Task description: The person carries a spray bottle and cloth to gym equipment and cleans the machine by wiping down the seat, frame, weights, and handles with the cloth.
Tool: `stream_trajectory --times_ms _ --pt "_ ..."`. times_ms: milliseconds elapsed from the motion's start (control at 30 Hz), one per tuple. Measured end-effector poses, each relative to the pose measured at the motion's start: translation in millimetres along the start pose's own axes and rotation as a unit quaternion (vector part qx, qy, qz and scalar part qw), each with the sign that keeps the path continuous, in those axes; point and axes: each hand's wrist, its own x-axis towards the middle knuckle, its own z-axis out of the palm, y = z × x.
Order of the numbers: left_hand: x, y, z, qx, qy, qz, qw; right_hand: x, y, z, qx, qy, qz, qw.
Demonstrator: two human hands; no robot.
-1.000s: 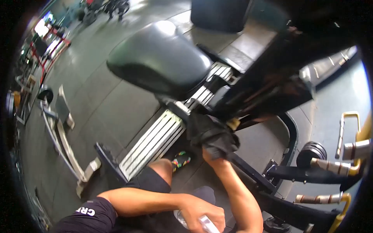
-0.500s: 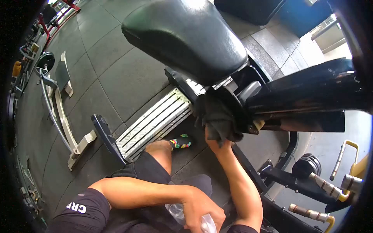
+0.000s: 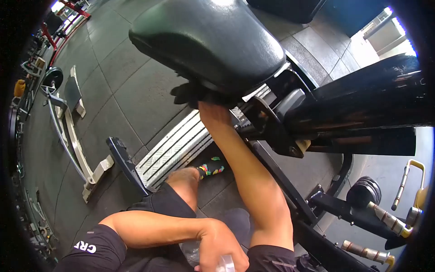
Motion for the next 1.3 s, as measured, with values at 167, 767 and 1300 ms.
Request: stream_trajectory --times_ms 167,767,1300 --pt "7 -4 10 -0.017 0.033 -0.006 0.999 -70 20 -74 0.065 -0.044 0.038 0.996" --pt "-17 12 5 0.02 -0.07 0.109 0.991 48 -31 -13 0.127 -0.142 0.129 0.973" --pt "4 7 2 -0.029 -0.011 -0.029 0.999 -102 60 -139 0.146 0.03 0.044 0.988"
